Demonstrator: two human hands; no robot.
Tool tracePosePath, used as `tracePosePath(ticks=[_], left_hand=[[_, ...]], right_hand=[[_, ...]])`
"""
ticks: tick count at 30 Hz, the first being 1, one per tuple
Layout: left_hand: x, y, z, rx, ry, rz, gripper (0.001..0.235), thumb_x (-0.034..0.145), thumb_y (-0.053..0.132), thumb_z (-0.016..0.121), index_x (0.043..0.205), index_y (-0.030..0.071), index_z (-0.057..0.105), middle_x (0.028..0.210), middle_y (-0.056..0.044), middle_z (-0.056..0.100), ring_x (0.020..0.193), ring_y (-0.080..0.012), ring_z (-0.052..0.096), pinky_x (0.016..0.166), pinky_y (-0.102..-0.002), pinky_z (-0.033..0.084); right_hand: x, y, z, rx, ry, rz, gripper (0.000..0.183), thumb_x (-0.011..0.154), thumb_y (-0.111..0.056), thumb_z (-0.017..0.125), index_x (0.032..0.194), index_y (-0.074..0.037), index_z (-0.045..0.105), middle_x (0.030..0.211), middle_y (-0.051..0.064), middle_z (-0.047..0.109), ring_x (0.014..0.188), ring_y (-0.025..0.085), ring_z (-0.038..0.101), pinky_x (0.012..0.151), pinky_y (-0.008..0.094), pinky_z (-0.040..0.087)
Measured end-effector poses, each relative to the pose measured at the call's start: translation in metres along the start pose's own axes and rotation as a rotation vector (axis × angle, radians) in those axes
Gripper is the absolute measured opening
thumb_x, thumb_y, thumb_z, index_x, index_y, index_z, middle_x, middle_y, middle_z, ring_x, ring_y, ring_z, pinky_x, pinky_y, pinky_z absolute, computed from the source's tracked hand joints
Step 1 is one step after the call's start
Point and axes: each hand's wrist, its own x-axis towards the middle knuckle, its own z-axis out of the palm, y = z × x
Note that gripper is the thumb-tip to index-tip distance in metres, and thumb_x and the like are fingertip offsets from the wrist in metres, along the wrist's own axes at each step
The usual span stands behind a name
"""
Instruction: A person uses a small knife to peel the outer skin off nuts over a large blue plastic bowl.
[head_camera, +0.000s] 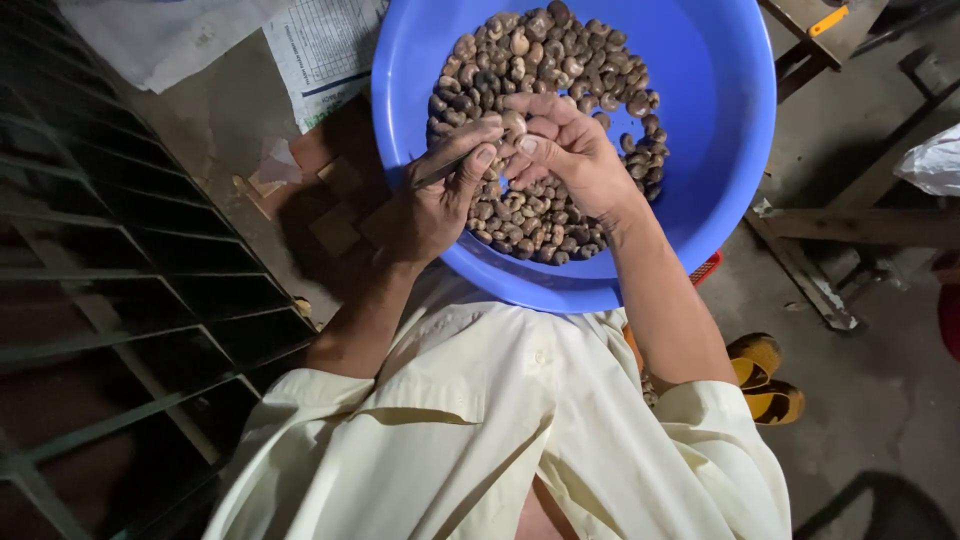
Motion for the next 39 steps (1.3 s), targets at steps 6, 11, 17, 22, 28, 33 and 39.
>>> tracePosePath(ticks=[6, 11, 17, 22, 28, 33, 39], left_hand=[[0.003, 0.003, -0.005, 0.019, -0.047, 0.043, 0.025, 0.113, 0.012, 0.050, 0.128, -0.002, 0.064, 0.134, -0.020, 0.065, 0.134, -0.0316, 0.060, 0.119, -0.040, 0.051], [0.003, 0.002, -0.003, 0.027, -0.060, 0.023, 0.025, 0.113, 0.013, 0.051, 0.128, 0.000, 0.064, 0.137, -0.021, 0.062, 0.136, -0.0334, 0.059, 0.118, -0.041, 0.052], [0.002, 0.001, -0.004, 0.013, -0.051, 0.019, 0.024, 0.113, 0.012, 0.050, 0.130, 0.001, 0.064, 0.137, -0.018, 0.063, 0.134, -0.0314, 0.061, 0.119, -0.040, 0.052], [0.003, -0.006, 0.002, 0.005, 0.051, 0.008, 0.020, 0.109, 0.013, 0.062, 0.121, 0.004, 0.074, 0.126, -0.015, 0.072, 0.118, -0.0329, 0.070, 0.102, -0.044, 0.057], [0.004, -0.001, 0.003, 0.034, 0.041, -0.018, 0.019, 0.108, 0.014, 0.063, 0.120, 0.005, 0.074, 0.127, -0.017, 0.071, 0.118, -0.0369, 0.069, 0.100, -0.047, 0.058], [0.005, -0.002, 0.001, -0.065, 0.045, 0.013, 0.019, 0.109, 0.011, 0.062, 0.123, 0.003, 0.072, 0.127, -0.019, 0.070, 0.118, -0.0395, 0.068, 0.099, -0.050, 0.058], [0.004, 0.002, 0.004, -0.107, 0.099, -0.025, 0.020, 0.110, 0.011, 0.060, 0.124, 0.001, 0.071, 0.125, -0.020, 0.072, 0.117, -0.0346, 0.070, 0.098, -0.047, 0.059]], right_hand=[[0.000, 0.006, -0.002, 0.042, -0.057, -0.011, 0.052, 0.103, -0.019, 0.065, 0.148, -0.002, 0.045, 0.105, 0.011, 0.074, 0.092, 0.027, 0.077, 0.078, 0.034, 0.069], [0.001, 0.012, -0.003, 0.030, -0.085, -0.074, 0.047, 0.103, -0.013, 0.067, 0.145, -0.003, 0.047, 0.111, 0.008, 0.072, 0.090, 0.020, 0.075, 0.079, 0.029, 0.067], [-0.001, 0.005, 0.005, -0.072, -0.071, -0.150, 0.044, 0.102, -0.013, 0.070, 0.140, -0.002, 0.050, 0.105, 0.007, 0.072, 0.084, 0.018, 0.074, 0.077, 0.028, 0.066], [0.006, 0.034, 0.002, -0.041, -0.010, -0.320, 0.047, 0.093, 0.012, 0.073, 0.133, 0.012, 0.048, 0.091, 0.015, 0.066, 0.077, 0.021, 0.074, 0.068, 0.035, 0.066], [0.005, 0.019, 0.004, -0.202, 0.022, -0.383, 0.040, 0.095, 0.007, 0.077, 0.125, 0.009, 0.051, 0.089, 0.012, 0.062, 0.083, 0.015, 0.067, 0.072, 0.030, 0.059], [0.005, 0.024, 0.001, -0.224, 0.056, -0.379, 0.043, 0.095, 0.007, 0.079, 0.126, 0.007, 0.050, 0.087, 0.014, 0.063, 0.079, 0.015, 0.066, 0.073, 0.028, 0.055], [0.004, 0.028, 0.007, -0.386, 0.135, -0.401, 0.030, 0.092, -0.003, 0.086, 0.111, 0.002, 0.063, 0.076, 0.008, 0.067, 0.070, 0.010, 0.060, 0.062, 0.025, 0.050]])
